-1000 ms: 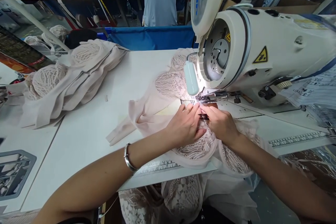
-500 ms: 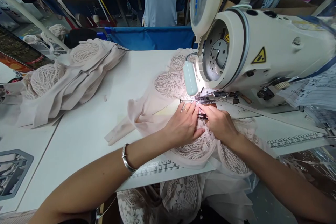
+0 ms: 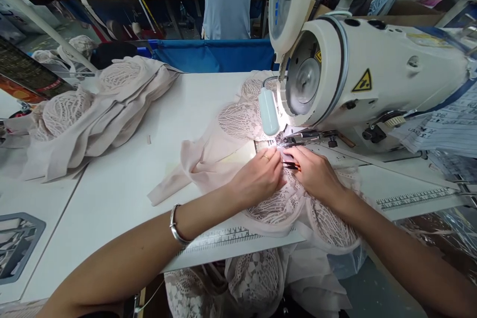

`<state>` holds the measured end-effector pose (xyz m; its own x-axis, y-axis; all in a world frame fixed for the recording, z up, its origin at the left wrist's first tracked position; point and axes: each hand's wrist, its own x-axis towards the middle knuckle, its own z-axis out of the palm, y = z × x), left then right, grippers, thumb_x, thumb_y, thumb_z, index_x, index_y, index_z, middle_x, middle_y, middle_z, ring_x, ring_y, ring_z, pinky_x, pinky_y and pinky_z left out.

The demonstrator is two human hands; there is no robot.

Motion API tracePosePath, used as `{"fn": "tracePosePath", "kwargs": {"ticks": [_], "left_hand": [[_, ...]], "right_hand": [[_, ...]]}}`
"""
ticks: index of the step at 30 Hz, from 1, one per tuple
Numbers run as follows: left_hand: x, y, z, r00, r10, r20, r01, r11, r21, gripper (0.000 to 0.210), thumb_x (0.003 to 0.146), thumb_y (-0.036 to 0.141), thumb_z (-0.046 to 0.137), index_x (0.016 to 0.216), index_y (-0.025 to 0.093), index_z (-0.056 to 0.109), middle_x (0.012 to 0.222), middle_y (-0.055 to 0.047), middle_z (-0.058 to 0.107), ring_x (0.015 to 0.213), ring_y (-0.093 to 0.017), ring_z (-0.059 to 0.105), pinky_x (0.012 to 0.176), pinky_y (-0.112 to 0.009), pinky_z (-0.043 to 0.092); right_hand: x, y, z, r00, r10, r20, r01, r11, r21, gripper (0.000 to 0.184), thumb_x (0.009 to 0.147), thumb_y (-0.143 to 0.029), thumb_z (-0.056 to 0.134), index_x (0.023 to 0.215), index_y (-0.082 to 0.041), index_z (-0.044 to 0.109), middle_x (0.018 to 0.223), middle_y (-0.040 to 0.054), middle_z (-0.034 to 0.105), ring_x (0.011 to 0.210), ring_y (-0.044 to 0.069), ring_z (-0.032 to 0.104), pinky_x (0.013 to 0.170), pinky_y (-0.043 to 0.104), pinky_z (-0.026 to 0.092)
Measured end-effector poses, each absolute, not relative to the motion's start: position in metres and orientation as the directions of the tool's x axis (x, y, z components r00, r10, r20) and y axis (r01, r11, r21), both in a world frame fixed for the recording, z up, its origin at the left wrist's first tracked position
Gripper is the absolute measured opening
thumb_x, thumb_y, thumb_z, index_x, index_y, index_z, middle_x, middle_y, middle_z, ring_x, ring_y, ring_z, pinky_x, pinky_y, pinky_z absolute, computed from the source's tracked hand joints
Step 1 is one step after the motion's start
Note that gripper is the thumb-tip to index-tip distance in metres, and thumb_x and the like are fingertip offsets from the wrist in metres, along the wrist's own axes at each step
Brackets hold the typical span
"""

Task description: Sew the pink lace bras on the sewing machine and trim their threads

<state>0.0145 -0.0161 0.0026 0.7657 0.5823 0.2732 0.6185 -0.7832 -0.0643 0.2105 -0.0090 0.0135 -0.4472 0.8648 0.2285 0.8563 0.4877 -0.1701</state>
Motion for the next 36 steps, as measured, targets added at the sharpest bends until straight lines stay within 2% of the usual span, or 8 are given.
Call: {"fn": "tracePosePath", "kwargs": {"ticks": [3,7,17,22,26,31,35,36], "left_hand": [[0.015,-0.02,0.003,0.793,0.54,0.282,0.578,-0.813,-0.07,0.036,0.105,0.017,0.036,0.122,0.001,0.063,0.134,-0.026,0.063,0.129,-0.037,0.059,0.104,-0.048,0.049],[0.008,-0.016,0.005,0.784,0.56,0.266,0.574,-0.818,0.031,0.028,0.103,0.014,0.042,0.117,0.008,0.065,0.135,-0.022,0.062,0.133,-0.038,0.056,0.107,-0.054,0.048],[-0.015,0.021,0.014,0.816,0.487,0.31,0.415,-0.869,0.27,0.037,0.099,0.003,0.039,0.121,0.016,0.066,0.126,-0.011,0.069,0.118,-0.022,0.061,0.103,-0.042,0.051],[-0.01,0.007,0.022,0.789,0.543,0.288,0.531,-0.838,0.125,0.034,0.102,0.039,0.052,0.102,0.009,0.07,0.113,-0.018,0.068,0.11,-0.031,0.061,0.094,-0.047,0.051],[0.0,-0.008,0.021,0.858,0.421,0.294,0.457,-0.887,-0.061,0.03,0.106,0.022,0.043,0.101,0.009,0.069,0.103,-0.014,0.069,0.091,-0.024,0.063,0.081,-0.039,0.05],[0.001,-0.011,0.017,0.866,0.401,0.299,0.428,-0.903,-0.028,0.03,0.107,0.029,0.045,0.107,0.01,0.068,0.108,-0.015,0.071,0.097,-0.025,0.065,0.084,-0.039,0.05],[-0.001,-0.005,0.013,0.856,0.415,0.31,0.423,-0.905,0.044,0.027,0.107,0.02,0.042,0.111,0.013,0.067,0.112,-0.012,0.073,0.104,-0.022,0.066,0.094,-0.039,0.051],[-0.001,-0.004,0.012,0.854,0.418,0.311,0.422,-0.905,0.057,0.028,0.107,0.018,0.04,0.114,0.014,0.067,0.112,-0.01,0.074,0.104,-0.021,0.067,0.096,-0.039,0.051]], "right_hand": [[0.215,-0.008,0.012,-0.468,0.851,0.241,0.836,0.514,-0.194,0.04,0.087,-0.005,0.049,0.119,-0.016,0.07,0.103,0.0087,0.071,0.087,0.022,0.069,0.073,0.029,0.05],[0.217,-0.004,0.01,-0.475,0.843,0.251,0.829,0.524,-0.194,0.047,0.084,-0.004,0.05,0.125,-0.017,0.069,0.103,0.0084,0.069,0.084,0.021,0.068,0.069,0.028,0.05],[0.202,0.009,0.018,-0.493,0.822,0.286,0.827,0.544,-0.14,0.029,0.088,-0.005,0.045,0.093,-0.017,0.071,0.093,0.0082,0.072,0.076,0.021,0.065,0.066,0.029,0.044],[0.212,-0.017,0.03,-0.401,0.867,0.296,0.886,0.449,-0.117,0.014,0.095,-0.021,0.055,0.09,-0.021,0.068,0.095,0.0029,0.071,0.07,0.017,0.06,0.055,0.028,0.035],[0.228,-0.05,0.023,-0.398,0.865,0.305,0.894,0.44,-0.082,0.03,0.1,-0.043,0.054,0.082,-0.02,0.059,0.086,0.0022,0.063,0.059,0.012,0.054,0.049,0.025,0.031],[0.239,-0.056,0.009,-0.521,0.718,0.462,0.815,0.58,0.018,0.04,0.103,-0.034,0.05,0.065,-0.021,0.049,0.064,-0.0002,0.059,0.054,0.012,0.051,0.052,0.026,0.031],[0.242,-0.036,0.017,-0.506,0.79,0.345,0.829,0.556,-0.057,0.014,0.094,-0.023,0.053,0.092,-0.018,0.066,0.056,-0.0023,0.063,0.049,0.014,0.054,0.05,0.027,0.028],[0.242,-0.031,0.021,-0.501,0.824,0.265,0.842,0.535,-0.073,0.024,0.09,-0.019,0.054,0.109,-0.019,0.068,0.058,-0.0029,0.067,0.05,0.015,0.056,0.05,0.027,0.028]]}}
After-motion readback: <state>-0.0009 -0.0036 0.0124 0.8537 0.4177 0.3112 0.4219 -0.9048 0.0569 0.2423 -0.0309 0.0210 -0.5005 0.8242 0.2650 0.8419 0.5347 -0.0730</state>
